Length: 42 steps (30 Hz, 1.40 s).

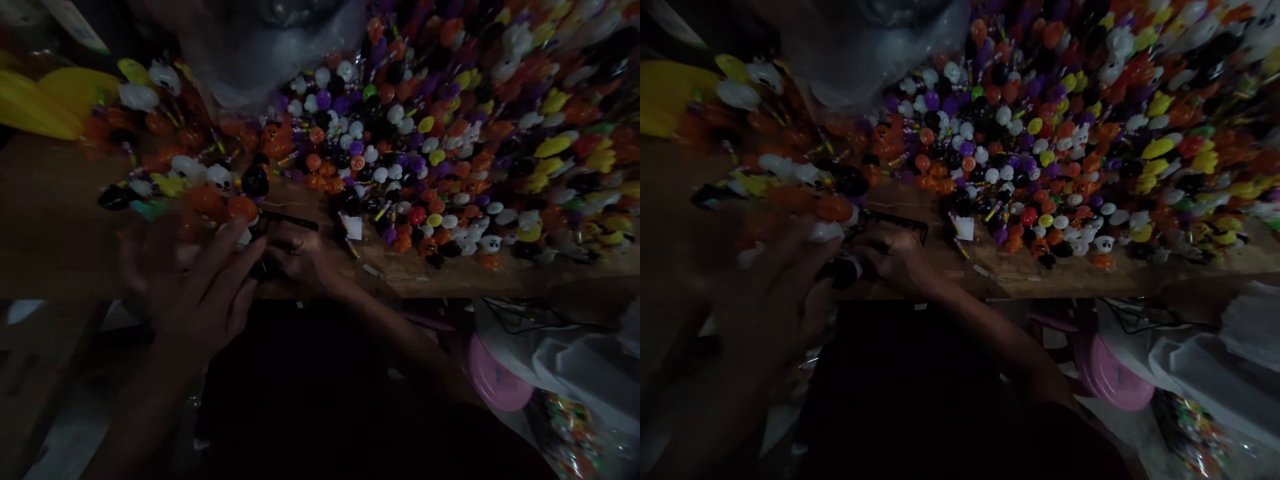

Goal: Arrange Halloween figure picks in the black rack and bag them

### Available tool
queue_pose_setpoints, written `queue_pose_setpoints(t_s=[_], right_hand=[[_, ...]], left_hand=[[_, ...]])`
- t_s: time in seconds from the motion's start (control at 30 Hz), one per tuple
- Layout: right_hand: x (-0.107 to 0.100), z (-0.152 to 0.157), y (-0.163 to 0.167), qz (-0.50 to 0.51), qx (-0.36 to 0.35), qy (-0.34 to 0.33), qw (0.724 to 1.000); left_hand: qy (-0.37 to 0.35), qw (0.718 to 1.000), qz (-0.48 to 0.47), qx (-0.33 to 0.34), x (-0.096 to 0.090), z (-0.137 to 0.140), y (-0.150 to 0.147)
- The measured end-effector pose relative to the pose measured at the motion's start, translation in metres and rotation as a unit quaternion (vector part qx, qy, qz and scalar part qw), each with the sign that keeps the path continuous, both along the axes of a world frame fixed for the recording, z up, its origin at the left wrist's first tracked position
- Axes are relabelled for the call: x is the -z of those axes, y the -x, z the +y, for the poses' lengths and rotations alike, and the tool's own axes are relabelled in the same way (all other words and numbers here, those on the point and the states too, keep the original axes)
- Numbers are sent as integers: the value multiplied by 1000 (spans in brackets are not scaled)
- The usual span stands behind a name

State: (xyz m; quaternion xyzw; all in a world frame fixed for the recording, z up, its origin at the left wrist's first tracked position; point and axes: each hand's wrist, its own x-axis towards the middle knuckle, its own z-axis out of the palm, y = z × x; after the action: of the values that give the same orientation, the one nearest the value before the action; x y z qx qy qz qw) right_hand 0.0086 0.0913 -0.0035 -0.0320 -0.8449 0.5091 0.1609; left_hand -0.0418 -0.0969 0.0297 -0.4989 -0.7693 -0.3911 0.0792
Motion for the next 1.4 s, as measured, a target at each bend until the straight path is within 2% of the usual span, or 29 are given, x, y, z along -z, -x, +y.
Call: queue_pose_setpoints(t_s=[0.13, 0.2, 0.27, 0.37, 0.43, 0.47, 0.57, 0.67, 0.77, 0.83, 0.9, 0.97, 1.07, 1.13, 1.2, 1.27, 1.3, 1.33, 1.37, 1.4], right_hand=[[5, 9, -13, 8, 0, 1, 1000], [6, 25, -34, 24, 25, -26, 999], [7, 47, -58, 23, 94, -84, 992], [3, 81, -78, -28, 228, -205, 951], [-3, 97, -71, -76, 284, -273, 916], [-7, 102, -62, -99, 291, -300, 903], [-19, 108, -21, -146, 237, -356, 892], [-24, 103, 24, -135, 153, -409, 890], [-18, 95, 66, -113, 70, -454, 881], [-9, 89, 89, -124, 29, -460, 879], [-4, 85, 104, -137, 13, -446, 884], [-5, 83, 107, -120, 26, -420, 899], [-19, 82, 86, -49, 86, -332, 938], [-27, 83, 58, -16, 129, -212, 969], [-26, 81, 26, -10, 161, -46, 986], [-14, 74, -4, -19, 174, 104, 979], [-6, 68, -16, -24, 177, 144, 973], [2, 61, -26, -27, 179, 149, 972], [9, 55, -34, -30, 178, 122, 976], [14, 49, -39, -36, 169, 67, 983]], left_hand=[[43, 980, 193, 3, 1, 22, 13], [44, 976, 214, -10, 4, 25, 15], [44, 975, 219, -12, 7, 26, 15], [31, 968, 248, -10, 10, 26, 15], [22, 964, 264, -17, 11, 27, 15], [19, 962, 270, -21, 11, 28, 14], [25, 957, 286, -39, 8, 30, 14], [33, 956, 288, -40, 4, 32, 13], [38, 956, 288, -41, 4, 34, 12], [41, 956, 288, -45, 5, 35, 12], [36, 956, 287, -45, 6, 35, 12], [33, 958, 282, -46, 6, 34, 10], [39, 962, 266, -48, 5, 29, 10], [42, 966, 254, -33, 3, 25, 12], [42, 968, 247, -6, -1, 21, 15], [50, 968, 247, 18, -4, 17, 18], [56, 966, 251, 26, -5, 16, 19], [63, 964, 256, 31, -6, 16, 19], [69, 962, 262, 33, -7, 15, 20], [73, 961, 266, 34, -7, 15, 20]])
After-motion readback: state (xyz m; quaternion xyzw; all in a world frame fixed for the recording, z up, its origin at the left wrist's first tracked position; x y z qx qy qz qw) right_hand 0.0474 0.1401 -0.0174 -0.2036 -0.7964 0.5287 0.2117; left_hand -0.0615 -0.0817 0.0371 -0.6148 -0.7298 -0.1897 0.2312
